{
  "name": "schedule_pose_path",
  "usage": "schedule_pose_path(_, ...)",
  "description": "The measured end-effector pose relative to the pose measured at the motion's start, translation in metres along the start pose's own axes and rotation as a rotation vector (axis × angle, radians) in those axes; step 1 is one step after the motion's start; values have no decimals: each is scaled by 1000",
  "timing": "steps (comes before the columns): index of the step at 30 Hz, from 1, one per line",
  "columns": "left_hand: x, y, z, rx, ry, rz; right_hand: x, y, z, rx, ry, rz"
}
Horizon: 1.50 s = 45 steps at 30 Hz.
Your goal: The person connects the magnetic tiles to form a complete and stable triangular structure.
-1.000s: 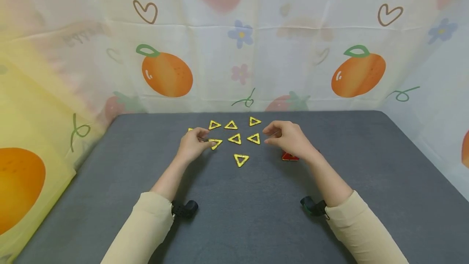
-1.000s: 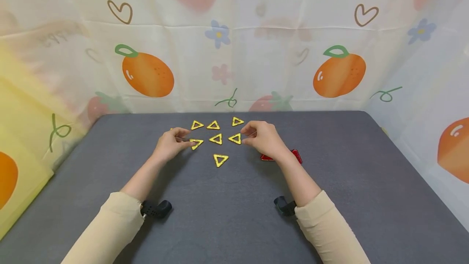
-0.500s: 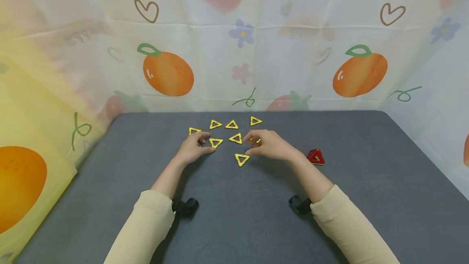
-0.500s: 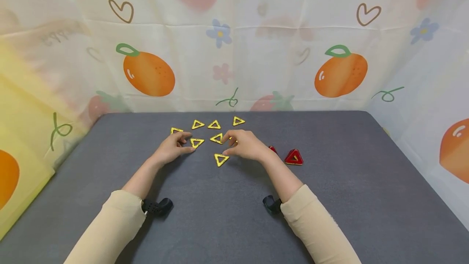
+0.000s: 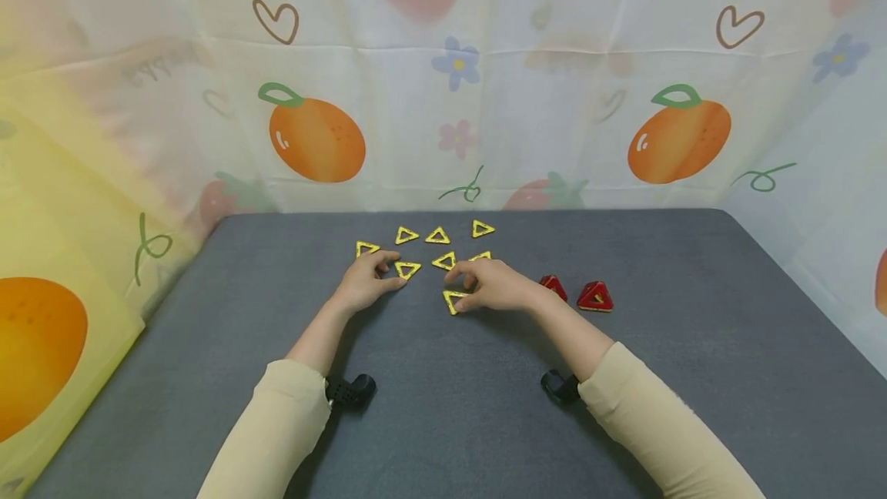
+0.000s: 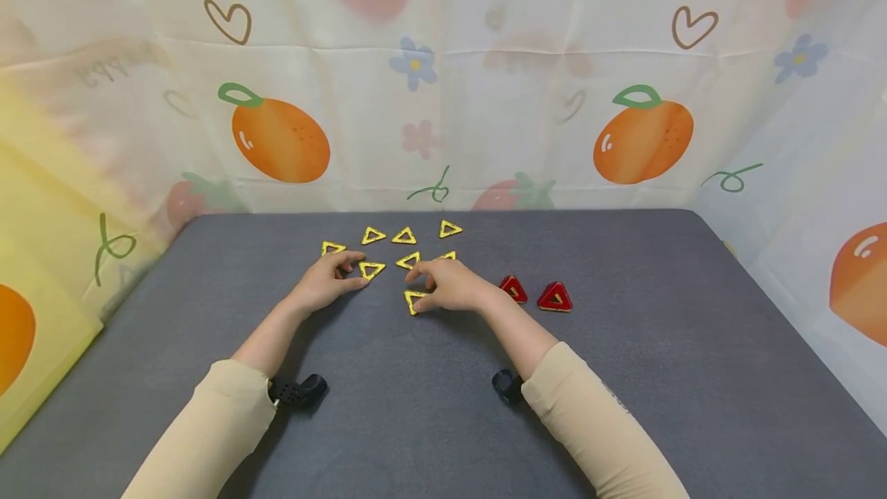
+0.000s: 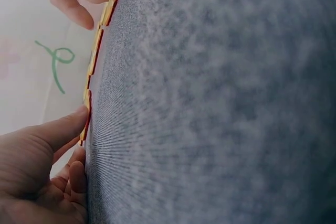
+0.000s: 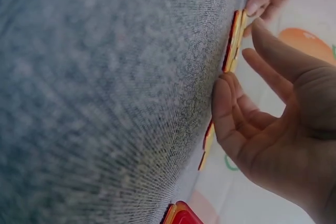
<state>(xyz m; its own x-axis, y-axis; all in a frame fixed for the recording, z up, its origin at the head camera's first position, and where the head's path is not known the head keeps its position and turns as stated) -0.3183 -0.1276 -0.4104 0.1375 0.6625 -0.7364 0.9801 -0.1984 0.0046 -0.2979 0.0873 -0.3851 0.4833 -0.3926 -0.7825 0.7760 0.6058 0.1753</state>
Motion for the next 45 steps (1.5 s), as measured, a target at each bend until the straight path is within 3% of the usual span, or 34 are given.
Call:
schedule_pose_path(10, -1, 0, -3, 7, -11, -19, 5, -4, -1, -54, 80, 1)
schedule_pose_path(19, 1, 0, 0, -2, -5, -18, 9, -4, -1, -19, 157, -5)
schedule_pose_path(38, 1, 4, 1, -15, 12, 0, 8, -5, 1, -37, 128, -76)
schedule_pose_path(45, 0, 2, 2, -12, 12, 12, 4, -4, 2, 24, 87, -85)
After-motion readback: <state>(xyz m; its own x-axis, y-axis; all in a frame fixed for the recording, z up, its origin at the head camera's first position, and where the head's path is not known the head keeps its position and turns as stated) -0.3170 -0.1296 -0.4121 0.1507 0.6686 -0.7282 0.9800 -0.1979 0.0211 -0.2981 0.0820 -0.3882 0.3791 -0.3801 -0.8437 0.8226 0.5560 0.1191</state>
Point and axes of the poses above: each hand's wrist, its own y-axis away from the middle knuckle, its own x-axis out of the palm, z = x × y, the point moved 5 cm from there along -y, towards the middle knuckle
